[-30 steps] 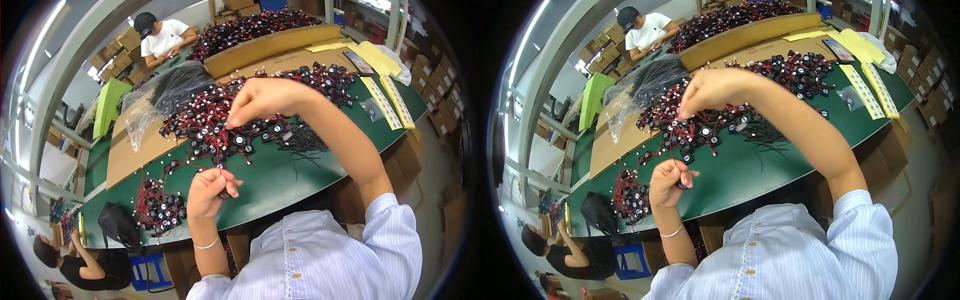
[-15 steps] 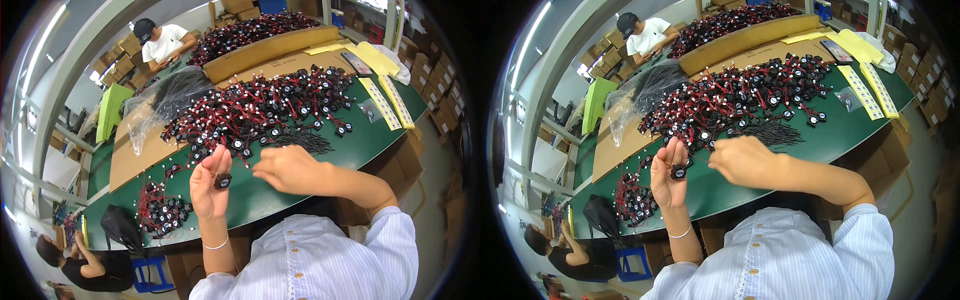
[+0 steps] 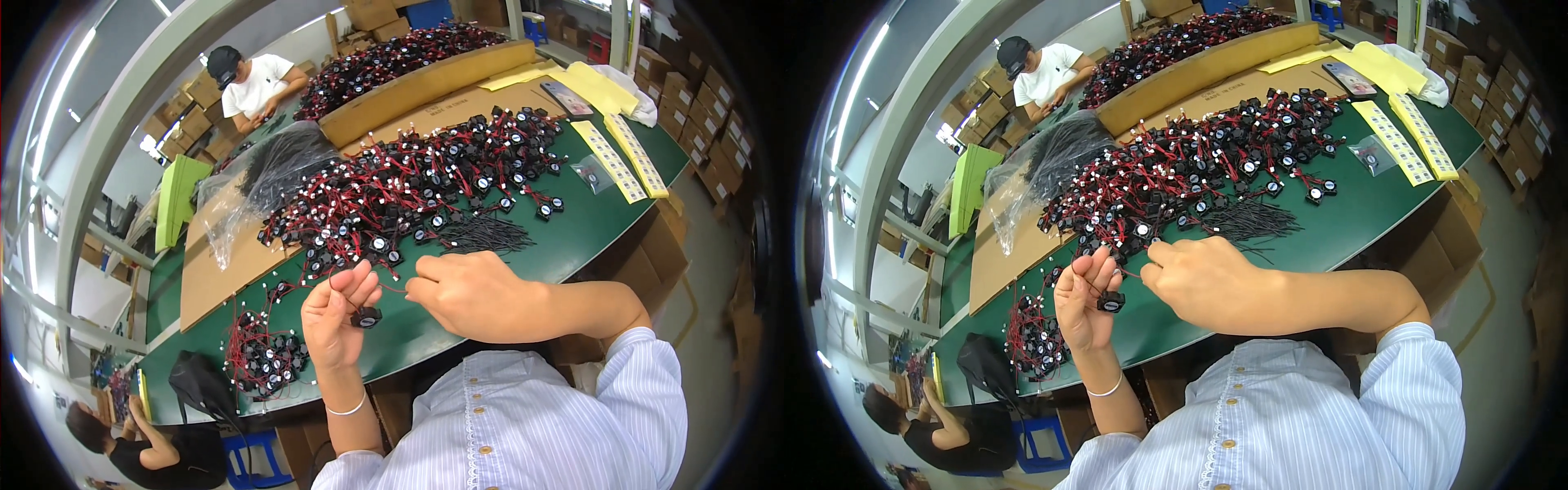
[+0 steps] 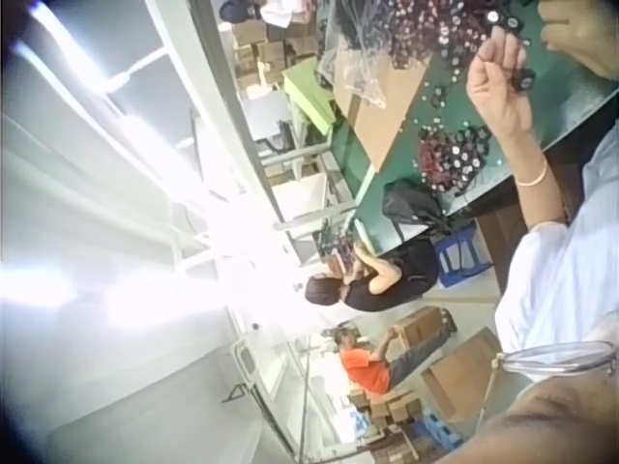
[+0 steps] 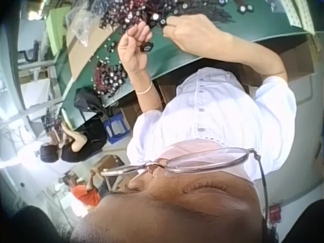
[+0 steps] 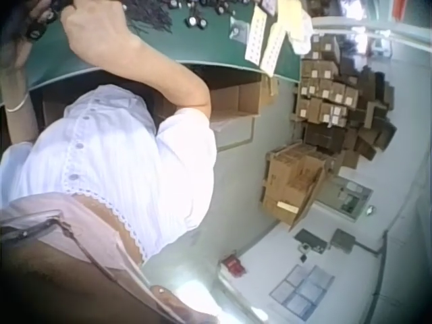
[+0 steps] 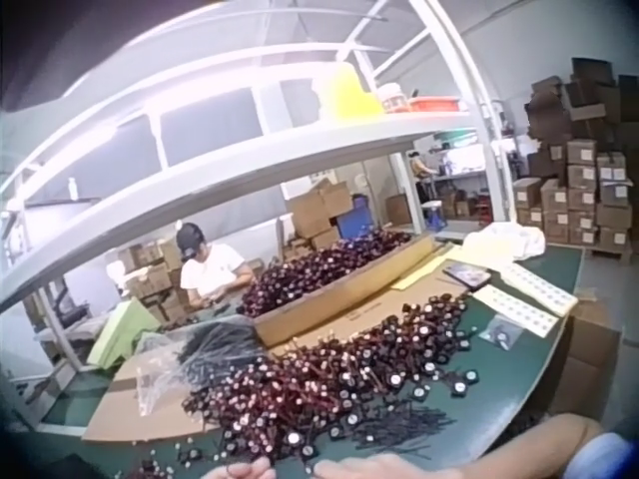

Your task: The person inspects and sorts small electronic cooling fans with wires by hand at a factory workbench.

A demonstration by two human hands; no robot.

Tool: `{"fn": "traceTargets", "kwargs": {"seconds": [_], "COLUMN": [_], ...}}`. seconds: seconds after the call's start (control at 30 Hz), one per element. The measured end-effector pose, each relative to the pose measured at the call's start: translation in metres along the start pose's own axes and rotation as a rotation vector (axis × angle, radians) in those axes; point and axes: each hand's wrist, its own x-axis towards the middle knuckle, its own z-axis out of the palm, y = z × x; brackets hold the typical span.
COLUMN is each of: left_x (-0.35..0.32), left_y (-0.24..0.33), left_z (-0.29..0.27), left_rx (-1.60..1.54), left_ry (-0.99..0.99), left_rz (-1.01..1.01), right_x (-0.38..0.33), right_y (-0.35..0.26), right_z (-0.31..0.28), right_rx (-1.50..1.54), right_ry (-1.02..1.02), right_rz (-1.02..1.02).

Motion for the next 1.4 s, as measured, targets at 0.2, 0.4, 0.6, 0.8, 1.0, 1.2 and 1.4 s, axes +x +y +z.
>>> {"fn": "traceTargets", "kwargs": {"seconds": [0.2,0.4,0.6,0.8,1.0,1.2,1.4], "left_x": [-0.002,-0.006,-0.007,-0.009,-0.01,-0.008,-0.021], "left_y": [-0.014,-0.031,-0.057,-0.074,-0.079,-0.077,-0.079], "left_z": [0.013,0.026,0.038,0.054,0.063,0.051,0.053], "left_rx": [0.055,0.165,0.281,0.852,0.87,0.607,0.437], "left_ry": [-0.035,-0.08,-0.123,-0.232,-0.616,-0.863,-0.811], "left_rz": [0.052,-0.049,-0.03,0.064,0.13,-0.04,-0.101], "right_x": [-0.01,-0.03,-0.065,-0.099,-0.115,-0.132,-0.139], "right_y": [-0.011,-0.013,-0.017,-0.029,-0.012,0.037,0.07], "right_z": [-0.005,0.002,0.013,0.014,0.013,-0.002,0.031], "right_rx": [0.043,-0.087,0.02,0.075,0.244,0.318,0.814], "right_ry": [-0.066,0.185,0.208,0.262,0.429,0.315,0.94], "right_rz": [-0.013,0.133,0.253,0.326,0.215,0.074,0.087]}}
